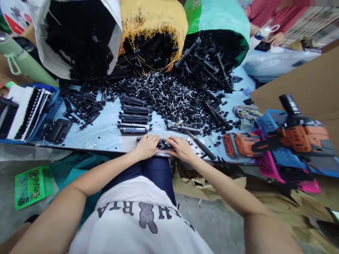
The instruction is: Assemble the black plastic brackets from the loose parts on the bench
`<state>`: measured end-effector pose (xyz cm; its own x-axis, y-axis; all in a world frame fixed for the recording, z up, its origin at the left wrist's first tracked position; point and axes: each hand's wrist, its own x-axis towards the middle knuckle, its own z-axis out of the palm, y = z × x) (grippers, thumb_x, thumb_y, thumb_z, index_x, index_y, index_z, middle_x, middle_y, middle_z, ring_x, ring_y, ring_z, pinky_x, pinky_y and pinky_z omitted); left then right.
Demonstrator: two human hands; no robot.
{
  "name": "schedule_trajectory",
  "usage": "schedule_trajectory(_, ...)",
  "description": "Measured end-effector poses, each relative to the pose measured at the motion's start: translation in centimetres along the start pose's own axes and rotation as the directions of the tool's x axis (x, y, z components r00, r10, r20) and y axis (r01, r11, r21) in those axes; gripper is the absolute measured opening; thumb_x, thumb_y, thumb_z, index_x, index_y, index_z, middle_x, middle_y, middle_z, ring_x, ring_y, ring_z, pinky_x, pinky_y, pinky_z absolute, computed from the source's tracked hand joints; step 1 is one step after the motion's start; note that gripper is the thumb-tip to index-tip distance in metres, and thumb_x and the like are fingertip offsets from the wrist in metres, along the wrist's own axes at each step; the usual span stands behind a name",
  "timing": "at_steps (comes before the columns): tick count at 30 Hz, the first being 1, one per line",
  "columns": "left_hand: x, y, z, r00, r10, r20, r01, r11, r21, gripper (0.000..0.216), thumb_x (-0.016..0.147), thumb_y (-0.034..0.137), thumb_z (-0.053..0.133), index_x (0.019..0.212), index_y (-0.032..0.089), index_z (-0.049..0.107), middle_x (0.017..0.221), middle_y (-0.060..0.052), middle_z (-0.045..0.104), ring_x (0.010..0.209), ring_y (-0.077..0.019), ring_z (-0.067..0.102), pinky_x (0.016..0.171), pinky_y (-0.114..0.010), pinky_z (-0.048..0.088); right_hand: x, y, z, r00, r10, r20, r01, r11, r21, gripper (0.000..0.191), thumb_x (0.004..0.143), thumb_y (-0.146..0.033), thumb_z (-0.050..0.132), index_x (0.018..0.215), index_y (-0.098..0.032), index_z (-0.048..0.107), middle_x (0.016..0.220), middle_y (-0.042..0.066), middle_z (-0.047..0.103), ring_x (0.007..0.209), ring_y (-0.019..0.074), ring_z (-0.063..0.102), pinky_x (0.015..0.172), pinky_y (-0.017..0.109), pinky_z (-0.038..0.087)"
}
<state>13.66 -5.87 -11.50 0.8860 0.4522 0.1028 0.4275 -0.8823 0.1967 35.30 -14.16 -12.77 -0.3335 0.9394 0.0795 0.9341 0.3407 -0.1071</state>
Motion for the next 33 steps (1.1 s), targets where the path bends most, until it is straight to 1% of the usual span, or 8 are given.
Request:
schedule_trajectory(4, -0.4, -1.3, -0.7, 0.999, -0.037, -0.013, 0.038, 0.999, 0.029, 0.053, 0.09, 0.05, 0.034, 0.107, 0.005, 0.058, 0.092, -0.018, 0.059, 0.089, -0.0267, 0.053, 0.071, -0.036, 0.038, 0.5, 0.2, -0.8, 0.997, 0.045, -0.061, -0.053, 0.989, -0.137, 0.067, 0.082, -0.073, 0.041, 0.068, -0.01, 0.06, 0.066, 0.011, 0.055, 0.066, 0.0189, 0.052, 0.059, 0.026, 0.033)
schedule_trajectory(8, -2.9, -1.6, -2.4, 0.994, -0.007, -0.105, -0.005, 0.993, -0.119, 0.056, 0.09, 0.056, 0.028, 0.073, 0.014, 0.061, 0.068, -0.011, 0.057, 0.071, -0.0216, 0.054, 0.062, -0.033, 0.04, 0.7, -2.5, -5.1, 0.941, -0.233, -0.246, 0.261, 0.961, 0.09, 0.066, 0.087, -0.069, 0.032, 0.057, -0.014, 0.049, 0.053, 0.004, 0.045, 0.05, 0.0121, 0.041, 0.051, 0.026, 0.023)
schedule_trajectory(12, -7.2, 0.4, -3.3, 0.97, -0.065, -0.233, -0.026, 0.93, -0.367, 0.048, 0.091, 0.054, 0.03, 0.079, 0.02, 0.062, 0.075, -0.007, 0.06, 0.072, -0.0152, 0.056, 0.07, -0.03, 0.046, 1.2, -7.2, -9.4, 0.837, -0.388, -0.385, 0.547, 0.594, 0.59, 0.055, 0.096, -0.056, 0.028, 0.063, -0.016, 0.047, 0.052, 0.001, 0.042, 0.049, 0.0119, 0.04, 0.048, 0.026, 0.025)
schedule_trajectory(15, -9.1, 2.6, -3.1, 0.959, -0.102, -0.263, -0.009, 0.92, -0.393, 0.038, 0.09, 0.049, 0.039, 0.096, 0.018, 0.06, 0.091, -0.007, 0.061, 0.081, -0.0132, 0.057, 0.076, -0.031, 0.048, 2.4, -11.5, -8.2, 0.799, -0.194, -0.569, 0.598, 0.352, 0.72, 0.048, 0.098, -0.05, 0.024, 0.068, -0.018, 0.044, 0.053, 0.001, 0.042, 0.048, 0.0124, 0.041, 0.047, 0.025, 0.03)
schedule_trajectory(19, -9.0, 3.9, -2.2, 0.931, -0.138, -0.337, -0.001, 0.924, -0.382, 0.041, 0.09, 0.052, 0.039, 0.108, 0.02, 0.058, 0.103, -0.009, 0.061, 0.088, -0.0142, 0.058, 0.079, -0.033, 0.05, 5.2, -15.3, -2.4, 0.673, 0.432, -0.601, 0.327, 0.554, 0.765, 0.058, 0.092, -0.053, -0.003, 0.1, -0.019, 0.043, 0.096, 0.014, 0.049, 0.086, 0.0228, 0.053, 0.074, 0.04, 0.047)
schedule_trajectory(24, -7.3, -0.4, -0.9, 0.886, -0.157, -0.437, 0.046, 0.966, -0.255, 0.066, 0.085, 0.067, 0.027, 0.116, 0.019, 0.06, 0.102, -0.013, 0.063, 0.097, -0.0246, 0.059, 0.078, -0.039, 0.05, 6.5, -10.4, -0.2, 0.604, 0.53, -0.595, 0.022, 0.736, 0.677, 0.034, 0.09, -0.042, 0.041, 0.115, -0.019, 0.039, 0.124, 0.013, 0.041, 0.119, 0.0236, 0.041, 0.1, 0.046, 0.034)
schedule_trajectory(30, -4.0, -4.4, -1.2, 0.87, -0.342, -0.355, 0.366, 0.931, 0.0, 0.066, 0.087, 0.058, 0.034, 0.127, 0.009, 0.051, 0.122, -0.019, 0.053, 0.123, -0.0312, 0.042, 0.099, -0.043, 0.039, -3.7, 3.3, -5.8, 0.181, 0.606, -0.775, -0.432, 0.757, 0.491, 0.047, 0.079, -0.044, 0.061, 0.111, -0.014, 0.045, 0.118, 0.016, 0.045, 0.117, 0.0262, 0.043, 0.102, 0.044, 0.036)
schedule_trajectory(33, 0.5, -4.6, -2.2, 0.801, -0.537, -0.264, 0.523, 0.843, -0.127, 0.079, 0.088, 0.06, 0.026, 0.135, -0.002, 0.036, 0.14, -0.023, 0.034, 0.137, -0.0314, 0.018, 0.111, -0.041, 0.024, -10.3, 8.2, -7.3, -0.177, 0.675, -0.716, -0.528, 0.549, 0.648, 0.061, 0.07, -0.051, 0.065, 0.113, -0.016, 0.04, 0.117, 0.022, 0.044, 0.112, 0.0287, 0.049, 0.097, 0.04, 0.043)
